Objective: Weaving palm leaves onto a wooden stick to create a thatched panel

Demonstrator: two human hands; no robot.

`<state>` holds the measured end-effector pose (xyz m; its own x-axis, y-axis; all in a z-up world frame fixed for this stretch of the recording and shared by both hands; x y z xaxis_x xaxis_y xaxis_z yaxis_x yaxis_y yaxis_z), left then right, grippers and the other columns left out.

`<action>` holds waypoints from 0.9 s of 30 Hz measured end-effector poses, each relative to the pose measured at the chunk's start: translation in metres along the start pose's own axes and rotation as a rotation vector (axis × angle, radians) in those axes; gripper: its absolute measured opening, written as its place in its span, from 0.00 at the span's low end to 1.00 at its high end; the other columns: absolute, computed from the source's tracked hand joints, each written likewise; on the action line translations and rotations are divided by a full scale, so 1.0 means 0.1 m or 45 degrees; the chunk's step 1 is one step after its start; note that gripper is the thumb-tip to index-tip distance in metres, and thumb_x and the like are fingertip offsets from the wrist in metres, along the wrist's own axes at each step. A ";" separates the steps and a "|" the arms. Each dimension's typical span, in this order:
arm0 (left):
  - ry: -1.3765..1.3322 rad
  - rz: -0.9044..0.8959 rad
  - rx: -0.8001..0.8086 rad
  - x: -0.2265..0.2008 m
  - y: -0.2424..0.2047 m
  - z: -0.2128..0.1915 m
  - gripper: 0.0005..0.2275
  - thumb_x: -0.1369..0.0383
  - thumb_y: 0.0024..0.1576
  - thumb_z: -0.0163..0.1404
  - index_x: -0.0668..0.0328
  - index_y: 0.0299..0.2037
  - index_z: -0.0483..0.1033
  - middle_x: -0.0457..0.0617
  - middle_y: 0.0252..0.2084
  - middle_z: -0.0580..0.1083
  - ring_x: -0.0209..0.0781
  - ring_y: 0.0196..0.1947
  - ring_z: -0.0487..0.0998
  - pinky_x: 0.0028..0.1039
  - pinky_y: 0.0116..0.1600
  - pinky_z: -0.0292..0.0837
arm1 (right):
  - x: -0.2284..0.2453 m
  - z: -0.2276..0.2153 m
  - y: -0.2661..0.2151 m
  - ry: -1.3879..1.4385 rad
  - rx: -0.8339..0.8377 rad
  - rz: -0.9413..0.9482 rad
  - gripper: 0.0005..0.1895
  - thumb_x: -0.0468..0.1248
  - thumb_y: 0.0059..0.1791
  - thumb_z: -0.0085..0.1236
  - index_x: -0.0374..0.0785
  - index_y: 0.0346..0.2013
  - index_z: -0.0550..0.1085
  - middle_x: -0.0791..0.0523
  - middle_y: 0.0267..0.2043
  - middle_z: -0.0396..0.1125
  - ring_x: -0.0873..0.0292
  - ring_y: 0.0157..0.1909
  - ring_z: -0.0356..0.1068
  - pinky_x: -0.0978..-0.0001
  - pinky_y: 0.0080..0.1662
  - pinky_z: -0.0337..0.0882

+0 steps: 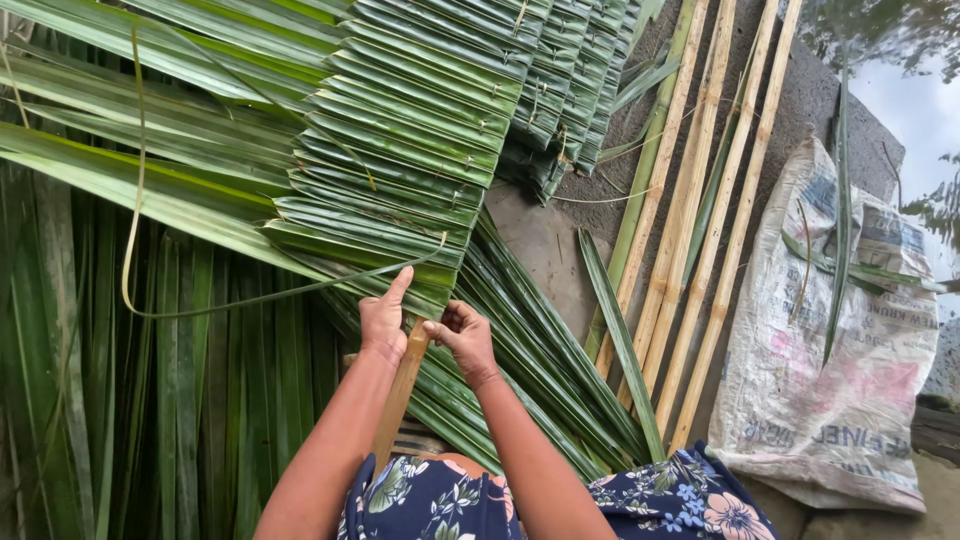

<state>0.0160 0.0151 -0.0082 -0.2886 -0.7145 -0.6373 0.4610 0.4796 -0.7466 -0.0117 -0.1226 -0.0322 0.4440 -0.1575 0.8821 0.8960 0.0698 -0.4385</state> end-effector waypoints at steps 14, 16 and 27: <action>0.080 -0.141 0.079 -0.02 0.02 -0.21 0.25 0.76 0.37 0.75 0.71 0.45 0.80 0.55 0.41 0.79 0.47 0.38 0.82 0.50 0.44 0.80 | 0.44 0.14 -0.10 0.020 -0.015 -0.089 0.26 0.26 0.37 0.76 0.31 0.50 0.80 0.55 0.37 0.74 0.65 0.39 0.75 0.71 0.44 0.78; 0.081 -0.138 0.067 0.02 0.00 -0.20 0.24 0.76 0.38 0.75 0.69 0.45 0.80 0.53 0.41 0.79 0.45 0.39 0.82 0.48 0.44 0.81 | 0.49 0.14 -0.09 0.031 -0.025 -0.097 0.25 0.26 0.39 0.75 0.32 0.51 0.80 0.55 0.38 0.74 0.66 0.41 0.74 0.70 0.45 0.78; 0.117 -0.047 0.134 0.16 0.27 -0.14 0.25 0.76 0.37 0.76 0.75 0.44 0.79 0.57 0.40 0.80 0.43 0.37 0.81 0.45 0.44 0.80 | 0.19 -0.05 0.11 0.026 -0.124 -0.047 0.21 0.28 0.36 0.78 0.33 0.41 0.79 0.56 0.29 0.72 0.66 0.30 0.74 0.76 0.34 0.78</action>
<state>0.0120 0.0241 -0.0412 -0.3803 -0.6788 -0.6282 0.5330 0.3943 -0.7486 0.0069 -0.1294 -0.0211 0.4099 -0.1781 0.8946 0.9062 -0.0324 -0.4217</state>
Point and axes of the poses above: each hand's wrist, its own y-axis towards the middle knuckle, its own z-axis out of the palm, x = y × z, the point moved 3 cm from there along y, towards the middle knuckle
